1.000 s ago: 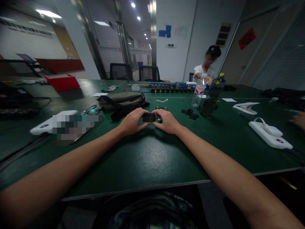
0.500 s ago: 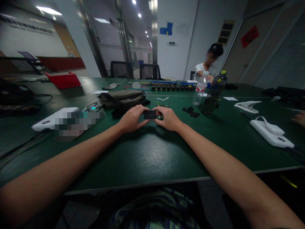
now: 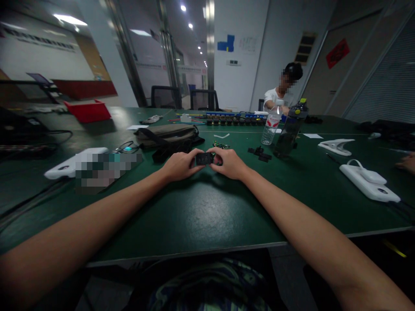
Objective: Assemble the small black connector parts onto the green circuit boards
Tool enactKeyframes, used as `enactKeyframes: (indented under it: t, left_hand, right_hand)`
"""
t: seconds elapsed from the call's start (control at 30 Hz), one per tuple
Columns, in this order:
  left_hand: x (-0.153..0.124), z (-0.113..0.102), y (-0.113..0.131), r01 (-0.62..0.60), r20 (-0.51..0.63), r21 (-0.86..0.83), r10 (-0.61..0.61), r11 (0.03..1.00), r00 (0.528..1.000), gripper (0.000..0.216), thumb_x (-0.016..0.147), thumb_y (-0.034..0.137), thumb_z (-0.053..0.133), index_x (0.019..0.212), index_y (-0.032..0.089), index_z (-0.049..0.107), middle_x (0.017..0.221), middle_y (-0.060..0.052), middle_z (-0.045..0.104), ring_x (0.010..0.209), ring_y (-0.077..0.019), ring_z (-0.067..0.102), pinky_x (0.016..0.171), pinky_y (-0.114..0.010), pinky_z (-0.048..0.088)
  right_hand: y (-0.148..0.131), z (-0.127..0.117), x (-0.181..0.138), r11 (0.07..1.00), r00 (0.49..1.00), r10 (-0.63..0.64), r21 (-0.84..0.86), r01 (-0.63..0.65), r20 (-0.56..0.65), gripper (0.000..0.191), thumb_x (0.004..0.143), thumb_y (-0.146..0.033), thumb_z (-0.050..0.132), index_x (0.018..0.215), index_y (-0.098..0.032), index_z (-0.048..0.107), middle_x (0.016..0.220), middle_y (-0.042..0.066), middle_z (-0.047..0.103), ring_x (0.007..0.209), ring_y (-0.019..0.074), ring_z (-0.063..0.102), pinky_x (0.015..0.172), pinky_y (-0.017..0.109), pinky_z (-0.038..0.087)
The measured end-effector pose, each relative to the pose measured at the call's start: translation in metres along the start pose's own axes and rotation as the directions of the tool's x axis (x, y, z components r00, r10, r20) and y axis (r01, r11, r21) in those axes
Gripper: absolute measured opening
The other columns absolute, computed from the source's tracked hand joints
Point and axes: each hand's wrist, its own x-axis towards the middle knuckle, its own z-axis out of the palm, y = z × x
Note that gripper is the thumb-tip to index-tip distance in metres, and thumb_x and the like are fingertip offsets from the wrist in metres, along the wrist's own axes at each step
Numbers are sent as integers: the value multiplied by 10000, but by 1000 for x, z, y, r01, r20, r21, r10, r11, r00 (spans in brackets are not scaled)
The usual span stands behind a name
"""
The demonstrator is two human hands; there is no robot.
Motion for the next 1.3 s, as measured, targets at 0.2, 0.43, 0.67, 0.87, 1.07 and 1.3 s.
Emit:
enactKeyframes:
  t: [0.2,0.43,0.67,0.87,1.07,1.3]
  left_hand:
    - [-1,-2,0,-7,5,25,6,1000,1000,499,947,536,449,1288,182,537,806,-75,733,749,-281,723,654,-323,500]
    - [0,0,0,-31,-27,25,31,999,999,502,943,542,446,1289,193,551,795,-68,737,752,-271,726,674,-318,507]
    - [-1,1,-1,-56,-58,63,59,996,997,535,939,587,438,1272,186,556,817,-83,752,759,-277,732,642,-307,500]
    - [-1,0,-3,-94,-65,123,103,988,993,527,941,595,427,1251,194,571,838,-95,758,752,-271,731,615,-291,486]
    - [-1,-1,-1,-143,-77,144,155,979,985,517,943,588,424,1227,186,583,864,-117,758,731,-278,723,586,-297,466]
    - [0,-2,1,-162,-71,176,177,971,982,522,944,598,413,1200,178,588,855,-111,755,708,-258,714,587,-292,459]
  right_hand:
    - [-3,-4,0,989,999,15,-145,-11,29,352,784,-251,680,1125,-191,620,631,-54,589,582,126,561,649,238,390]
    - [-5,-9,-1,968,998,13,-251,1,56,384,824,-314,659,1189,-201,619,613,-43,578,582,139,562,638,240,371]
    - [-7,-11,-1,959,994,42,-284,-13,98,414,837,-321,622,1236,-212,610,659,-22,625,570,141,553,613,241,359]
    - [-7,-11,-1,948,994,35,-318,-2,99,410,826,-319,630,1222,-212,613,667,-16,634,598,157,569,626,252,361]
    - [-7,-12,-2,947,994,-22,-316,56,111,392,825,-368,644,1184,-213,618,732,2,646,665,170,584,671,265,379]
    - [-6,-11,-2,933,992,-26,-353,68,124,411,820,-389,652,1186,-201,640,799,40,651,725,191,579,701,281,388]
